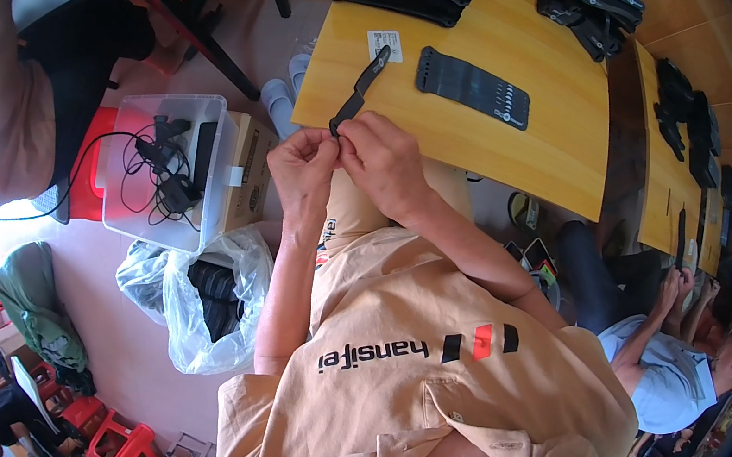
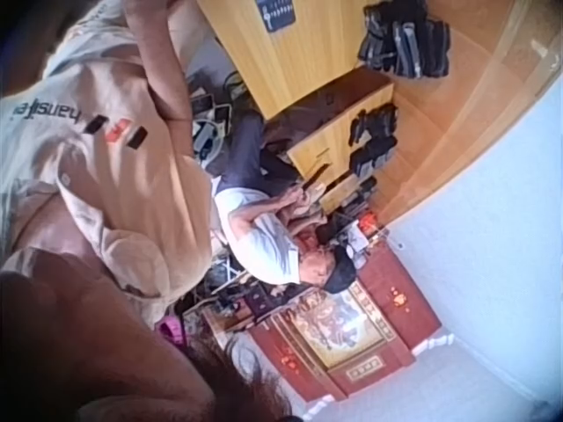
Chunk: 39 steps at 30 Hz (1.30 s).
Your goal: Bundling a stack of black corrugated bellows components using a plastic strap.
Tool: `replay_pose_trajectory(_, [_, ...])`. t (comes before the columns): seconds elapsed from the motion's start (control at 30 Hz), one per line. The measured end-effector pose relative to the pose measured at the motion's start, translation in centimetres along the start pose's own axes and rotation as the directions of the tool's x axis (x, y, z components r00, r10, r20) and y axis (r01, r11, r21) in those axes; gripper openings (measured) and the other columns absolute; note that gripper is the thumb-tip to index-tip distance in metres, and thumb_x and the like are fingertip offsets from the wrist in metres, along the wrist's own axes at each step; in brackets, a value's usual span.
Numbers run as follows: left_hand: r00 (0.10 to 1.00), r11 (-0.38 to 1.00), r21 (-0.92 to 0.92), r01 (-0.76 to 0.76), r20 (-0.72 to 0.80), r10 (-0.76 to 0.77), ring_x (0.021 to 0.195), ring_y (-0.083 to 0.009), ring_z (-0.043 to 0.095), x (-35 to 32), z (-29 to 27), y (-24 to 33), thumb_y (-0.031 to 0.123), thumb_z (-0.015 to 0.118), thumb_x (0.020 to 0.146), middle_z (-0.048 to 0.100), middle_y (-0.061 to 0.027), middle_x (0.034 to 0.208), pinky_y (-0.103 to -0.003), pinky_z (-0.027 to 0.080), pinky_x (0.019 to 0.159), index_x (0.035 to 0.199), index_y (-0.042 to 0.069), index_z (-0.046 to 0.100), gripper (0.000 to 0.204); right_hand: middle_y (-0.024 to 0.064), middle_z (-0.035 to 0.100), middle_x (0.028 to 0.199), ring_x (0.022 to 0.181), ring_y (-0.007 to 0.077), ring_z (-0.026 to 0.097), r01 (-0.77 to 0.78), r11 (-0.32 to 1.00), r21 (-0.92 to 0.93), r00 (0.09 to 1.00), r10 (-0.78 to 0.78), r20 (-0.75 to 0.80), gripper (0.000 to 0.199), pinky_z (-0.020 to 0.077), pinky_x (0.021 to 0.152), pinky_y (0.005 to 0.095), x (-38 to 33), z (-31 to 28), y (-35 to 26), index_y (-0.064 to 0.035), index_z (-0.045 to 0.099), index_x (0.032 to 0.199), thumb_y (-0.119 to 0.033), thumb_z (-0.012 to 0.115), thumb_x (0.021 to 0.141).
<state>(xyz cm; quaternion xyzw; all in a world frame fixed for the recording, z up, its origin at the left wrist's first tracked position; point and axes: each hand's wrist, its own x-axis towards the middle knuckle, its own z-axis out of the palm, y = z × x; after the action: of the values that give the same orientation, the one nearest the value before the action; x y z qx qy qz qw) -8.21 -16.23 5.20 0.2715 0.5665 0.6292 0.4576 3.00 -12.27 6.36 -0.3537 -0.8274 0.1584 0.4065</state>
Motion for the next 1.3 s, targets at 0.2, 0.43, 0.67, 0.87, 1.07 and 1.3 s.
replay_pose_trajectory(0.2, [0.994,0.999,-0.04,0.013,-0.109,-0.017,0.057,-0.0072,0.055,-0.1,0.3,-0.6,0.0,0.058,0.076,0.06,-0.0036,0.069,-0.019,0.045,0.051,0.078,-0.004,0.061,0.006,0.0116,0.054,0.081,0.076,0.0286,0.057,0.054,0.998,-0.042,0.998,-0.052,0.043,0.027,0.0483,0.062,0.0366,-0.4,0.9,0.4,-0.0007,0.057,0.09,0.001,0.065,0.065])
replay_pose_trajectory(0.43, [0.985,0.998,-0.062,0.017,-0.169,-0.027,0.054,-0.0068,0.051,0.3,0.2,-2.4,0.0,0.058,0.075,0.057,-0.0023,0.064,-0.02,0.041,0.048,0.071,-0.003,0.058,0.005,0.0119,0.053,0.081,0.077,0.0292,0.057,0.062,0.996,-0.062,0.993,-0.055,0.104,0.026,0.0484,0.063,0.0368,-0.9,1.7,0.7,-0.0005,0.056,0.092,-0.002,0.064,0.067])
replay_pose_trajectory(0.67, [0.984,0.999,-0.04,0.008,-0.18,-0.015,0.054,-0.0069,0.049,0.7,0.2,-3.8,0.003,0.059,0.075,0.056,-0.0023,0.064,-0.021,0.04,0.048,0.07,-0.002,0.057,0.007,0.0123,0.054,0.083,0.077,0.0294,0.056,0.05,0.998,-0.028,0.996,-0.047,0.077,0.022,0.0481,0.064,0.0374,-1.3,2.3,1.5,-0.0006,0.055,0.091,-0.001,0.062,0.07])
replay_pose_trajectory(0.87, [0.984,0.999,-0.034,0.009,-0.175,-0.015,0.054,-0.0068,0.049,0.7,0.1,-4.2,0.005,0.059,0.076,0.055,-0.0024,0.064,-0.02,0.04,0.048,0.071,-0.002,0.056,0.008,0.0134,0.051,0.081,0.076,0.0304,0.055,0.043,0.998,0.053,0.995,-0.047,0.083,0.018,0.0472,0.063,0.0383,-1.1,2.4,2.0,-0.0003,0.053,0.088,-0.001,0.06,0.072])
replay_pose_trajectory(1.07, [0.991,0.995,-0.091,0.048,-0.12,-0.058,0.054,-0.0079,0.051,0.6,-0.4,-3.5,0.003,0.055,0.079,0.055,-0.0026,0.066,-0.02,0.042,0.049,0.075,-0.001,0.056,0.006,0.0141,0.05,0.079,0.075,0.0315,0.055,0.021,0.992,0.121,0.992,-0.035,0.118,0.014,0.0463,0.063,0.0397,-1.1,2.5,2.5,-0.0002,0.053,0.086,0.0,0.058,0.073])
replay_pose_trajectory(1.3, [0.994,0.999,0.008,0.049,0.092,-0.05,0.063,-0.0081,0.055,1.2,-1.3,-3.4,0.015,0.059,0.087,0.058,-0.0034,0.074,-0.021,0.046,0.057,0.083,-0.001,0.055,0.017,0.0138,0.052,0.077,0.073,0.0314,0.055,-0.062,0.975,0.214,0.995,0.044,0.088,0.008,0.0461,0.063,0.0396,-0.9,2.0,2.3,-0.0003,0.054,0.083,0.001,0.057,0.075])
